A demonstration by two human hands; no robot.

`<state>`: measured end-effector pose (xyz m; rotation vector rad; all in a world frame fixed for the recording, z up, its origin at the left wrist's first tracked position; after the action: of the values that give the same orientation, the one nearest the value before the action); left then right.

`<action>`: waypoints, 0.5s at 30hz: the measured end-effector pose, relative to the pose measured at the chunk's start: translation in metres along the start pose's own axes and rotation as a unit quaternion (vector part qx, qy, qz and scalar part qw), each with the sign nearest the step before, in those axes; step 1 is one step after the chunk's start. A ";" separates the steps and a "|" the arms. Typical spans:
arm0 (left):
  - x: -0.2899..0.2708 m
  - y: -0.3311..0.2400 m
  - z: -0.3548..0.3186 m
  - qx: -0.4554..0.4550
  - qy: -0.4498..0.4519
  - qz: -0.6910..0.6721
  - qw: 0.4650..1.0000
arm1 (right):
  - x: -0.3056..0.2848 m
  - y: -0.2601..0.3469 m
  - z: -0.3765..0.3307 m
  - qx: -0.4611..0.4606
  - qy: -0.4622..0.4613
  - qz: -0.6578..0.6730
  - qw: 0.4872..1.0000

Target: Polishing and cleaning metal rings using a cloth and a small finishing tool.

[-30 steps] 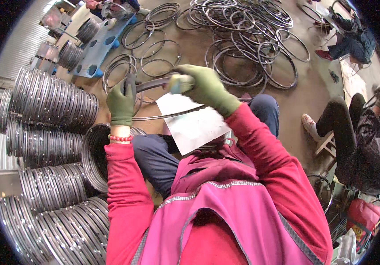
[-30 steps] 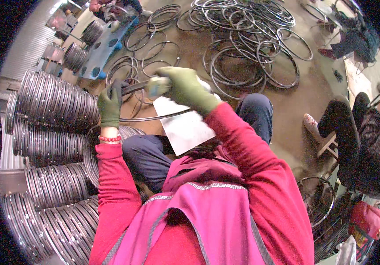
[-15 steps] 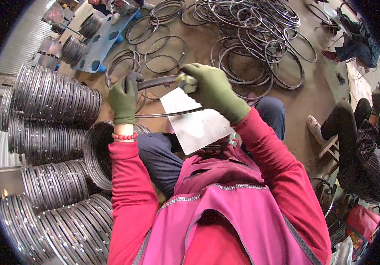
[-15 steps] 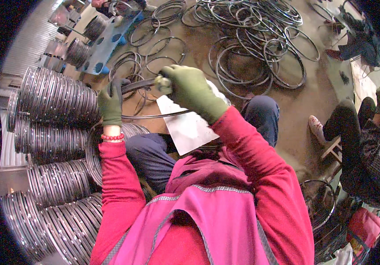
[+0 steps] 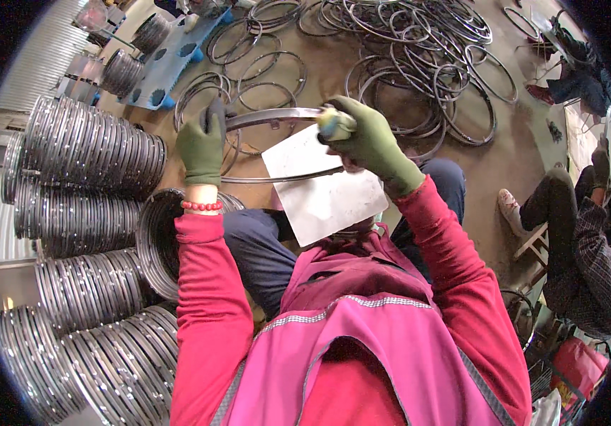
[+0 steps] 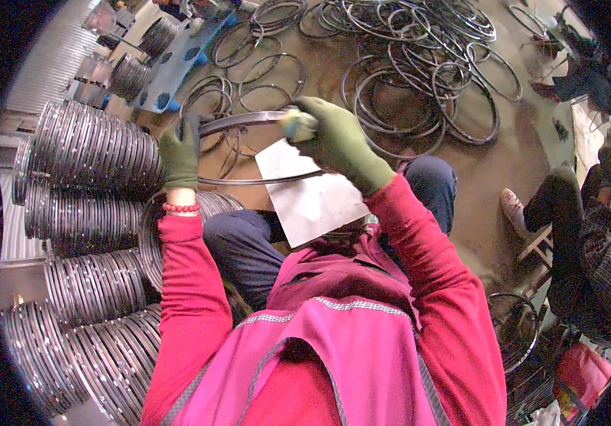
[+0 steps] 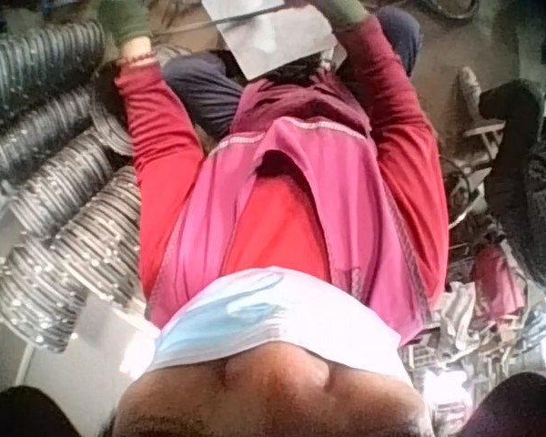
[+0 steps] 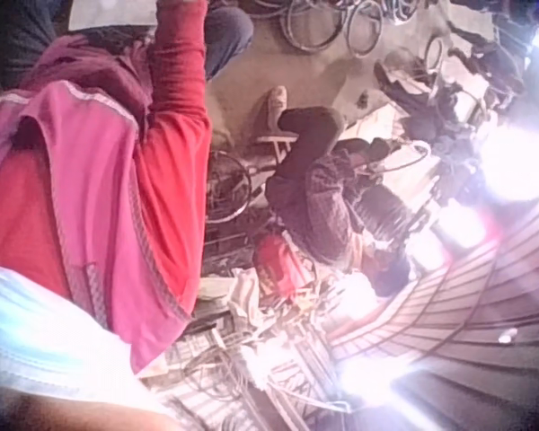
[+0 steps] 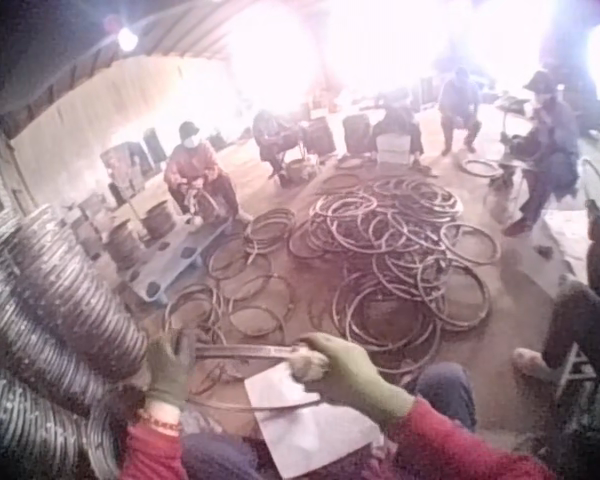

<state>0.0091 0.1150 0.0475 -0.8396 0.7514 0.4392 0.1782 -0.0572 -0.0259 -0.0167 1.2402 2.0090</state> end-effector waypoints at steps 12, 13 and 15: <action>-0.022 0.056 0.010 -0.035 -0.069 -0.005 0.997 | 0.030 -0.133 -0.077 0.164 -0.074 0.234 0.955; -0.014 0.063 0.012 -0.056 -0.041 0.001 0.998 | 0.034 -0.150 -0.089 0.205 -0.087 0.244 0.944; -0.011 0.067 0.010 -0.054 -0.063 -0.019 0.996 | 0.037 -0.156 -0.096 0.174 -0.102 0.286 0.937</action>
<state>-0.0351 0.1630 0.0263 -0.9177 0.5986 0.4976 0.2115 -0.0718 -0.2095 0.7887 1.5674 2.1509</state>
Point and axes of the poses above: each hand's wrist, its own z-axis towards the middle knuckle, its own x-axis out of the palm, y = z × x, the point moved 9 cm from there along z, towards the middle knuckle, and after that the axes turned 14 degrees about -x, right-handed, at the moved point
